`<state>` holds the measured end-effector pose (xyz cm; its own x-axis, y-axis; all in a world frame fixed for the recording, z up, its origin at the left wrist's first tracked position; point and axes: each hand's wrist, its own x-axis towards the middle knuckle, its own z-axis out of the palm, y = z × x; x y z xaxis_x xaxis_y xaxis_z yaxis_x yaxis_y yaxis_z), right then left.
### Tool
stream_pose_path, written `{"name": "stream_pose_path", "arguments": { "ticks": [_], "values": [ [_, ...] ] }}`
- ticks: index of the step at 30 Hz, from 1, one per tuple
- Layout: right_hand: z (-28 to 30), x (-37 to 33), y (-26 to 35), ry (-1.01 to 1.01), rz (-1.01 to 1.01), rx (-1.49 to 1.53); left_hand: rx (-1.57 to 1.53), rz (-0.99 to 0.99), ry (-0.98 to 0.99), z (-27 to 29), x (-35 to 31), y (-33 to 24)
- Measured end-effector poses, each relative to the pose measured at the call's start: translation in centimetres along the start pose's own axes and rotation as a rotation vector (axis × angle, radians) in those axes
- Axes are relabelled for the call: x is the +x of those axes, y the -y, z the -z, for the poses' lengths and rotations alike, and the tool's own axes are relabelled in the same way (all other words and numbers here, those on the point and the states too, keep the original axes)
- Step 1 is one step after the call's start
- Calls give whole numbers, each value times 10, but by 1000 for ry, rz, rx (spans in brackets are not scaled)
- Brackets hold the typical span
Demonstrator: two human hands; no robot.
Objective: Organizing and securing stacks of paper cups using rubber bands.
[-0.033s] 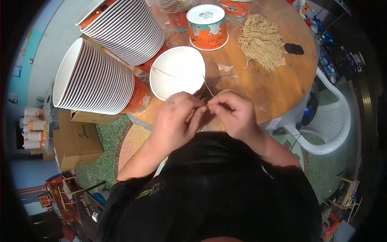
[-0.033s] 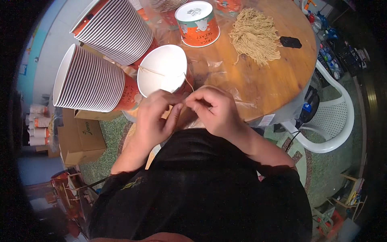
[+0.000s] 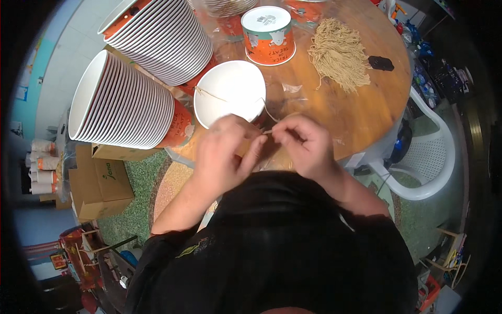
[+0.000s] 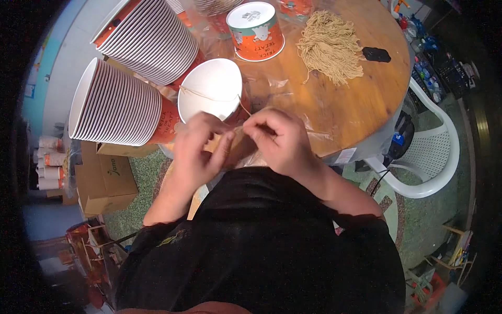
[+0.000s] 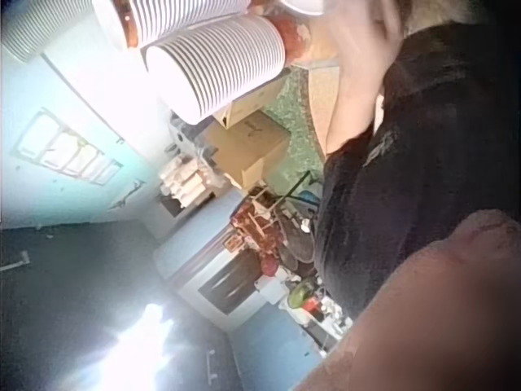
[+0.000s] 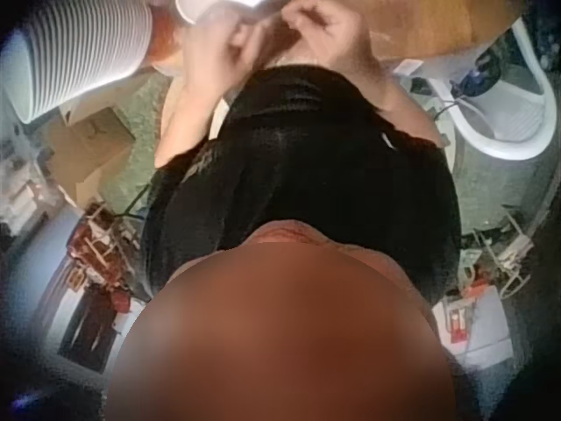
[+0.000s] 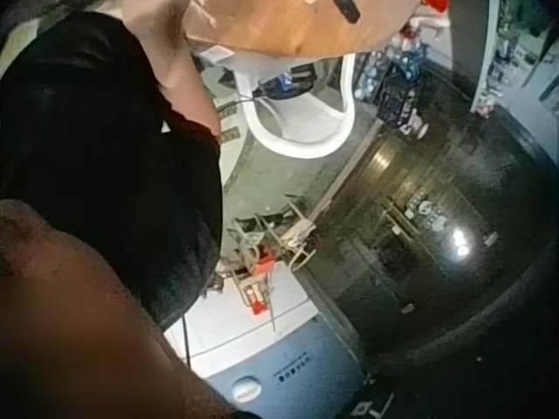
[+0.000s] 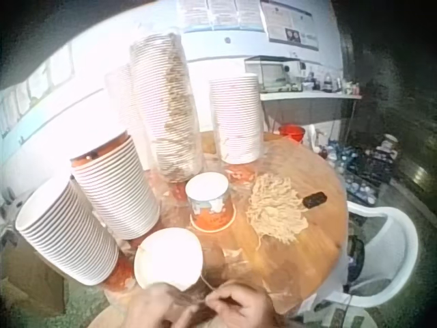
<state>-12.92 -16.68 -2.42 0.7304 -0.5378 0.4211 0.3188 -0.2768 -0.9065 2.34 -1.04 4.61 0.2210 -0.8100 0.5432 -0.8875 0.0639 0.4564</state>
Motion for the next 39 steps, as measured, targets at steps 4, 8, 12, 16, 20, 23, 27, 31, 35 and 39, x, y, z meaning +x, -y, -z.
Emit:
{"name": "stream_pose_path", "arguments": {
  "ticks": [4,8,12,16,20,23,27,31,35,39],
  "values": [
    [2,19,-18,-246,-83,178,59,202,71,13,33,6],
    [-1,29,-31,-359,-49,199,84,313,430,3,53,18],
    [-17,19,-27,-464,103,351,108,218,460,0,58,32],
    [-24,-1,-45,-378,58,88,-160,355,446,9,52,25],
    [-31,-4,-56,-349,93,-4,-193,377,403,5,46,33],
    [-36,-3,-64,-396,54,59,-217,354,424,-1,43,36],
    [-37,-6,-67,-407,-47,80,-224,360,450,-3,45,31],
    [-35,-9,-72,-340,-24,45,-222,387,457,-5,46,31],
    [-40,-5,-68,-441,3,46,-409,482,441,-11,42,40],
    [-38,-5,-65,-422,-29,25,-383,432,432,-12,41,48]
  ]
}}
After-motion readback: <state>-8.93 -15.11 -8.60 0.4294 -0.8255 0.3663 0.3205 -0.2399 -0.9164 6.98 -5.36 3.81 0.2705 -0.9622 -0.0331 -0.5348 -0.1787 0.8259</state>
